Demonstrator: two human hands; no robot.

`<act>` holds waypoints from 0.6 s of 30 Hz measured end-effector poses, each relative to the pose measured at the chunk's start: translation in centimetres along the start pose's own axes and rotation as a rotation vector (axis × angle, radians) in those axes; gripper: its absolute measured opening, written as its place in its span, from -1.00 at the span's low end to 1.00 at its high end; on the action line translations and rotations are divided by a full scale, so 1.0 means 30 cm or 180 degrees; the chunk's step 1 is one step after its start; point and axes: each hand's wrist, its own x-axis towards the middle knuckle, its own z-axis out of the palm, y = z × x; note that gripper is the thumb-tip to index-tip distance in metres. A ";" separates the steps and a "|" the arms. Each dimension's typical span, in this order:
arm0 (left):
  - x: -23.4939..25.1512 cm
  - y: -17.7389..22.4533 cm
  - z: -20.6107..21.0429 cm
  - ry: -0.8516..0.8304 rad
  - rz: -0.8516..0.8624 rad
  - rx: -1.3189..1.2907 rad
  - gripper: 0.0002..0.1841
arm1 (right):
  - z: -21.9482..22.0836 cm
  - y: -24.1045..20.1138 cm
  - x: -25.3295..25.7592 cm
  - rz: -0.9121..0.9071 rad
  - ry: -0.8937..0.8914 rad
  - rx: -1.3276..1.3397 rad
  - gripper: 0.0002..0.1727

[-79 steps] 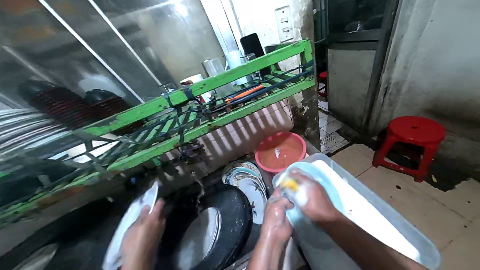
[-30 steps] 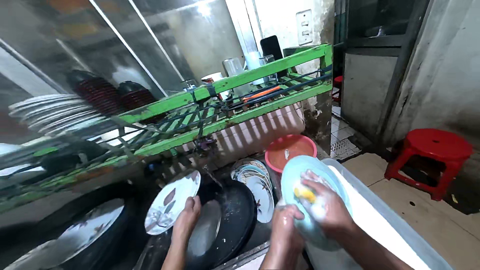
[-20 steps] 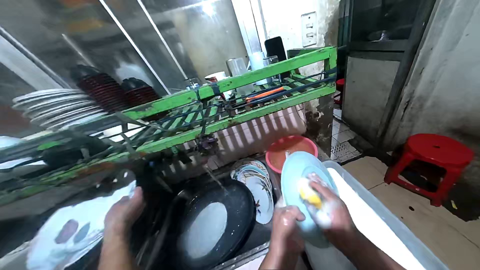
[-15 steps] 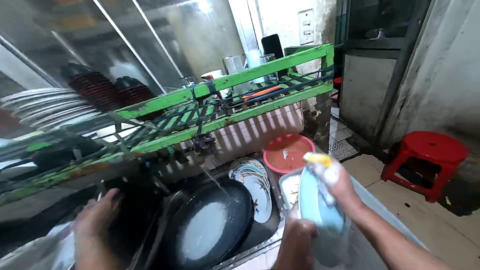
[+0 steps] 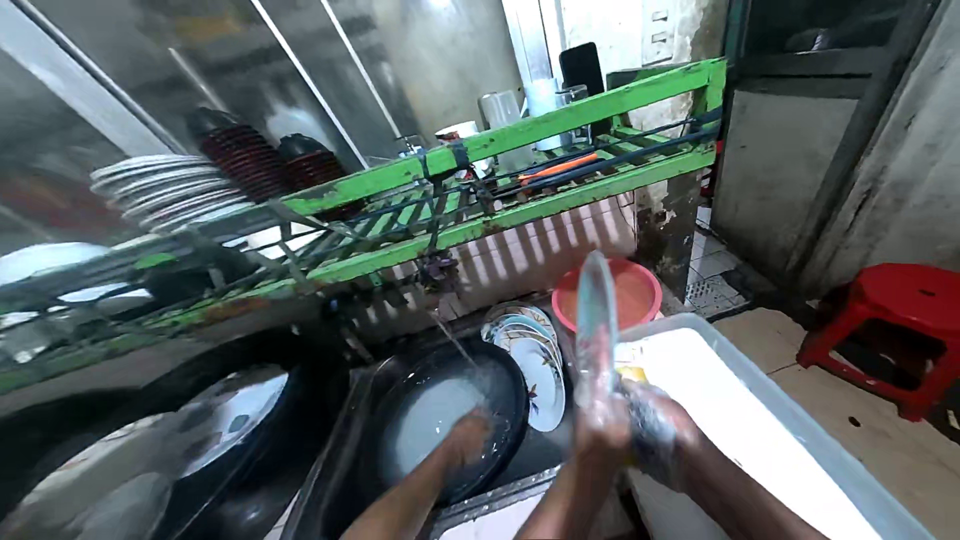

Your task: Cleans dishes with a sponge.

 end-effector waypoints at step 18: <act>0.212 -0.250 0.269 -0.2368 -0.0951 0.1717 -0.56 | -0.312 -0.208 -0.038 0.0977 0.1230 -0.4966 -0.40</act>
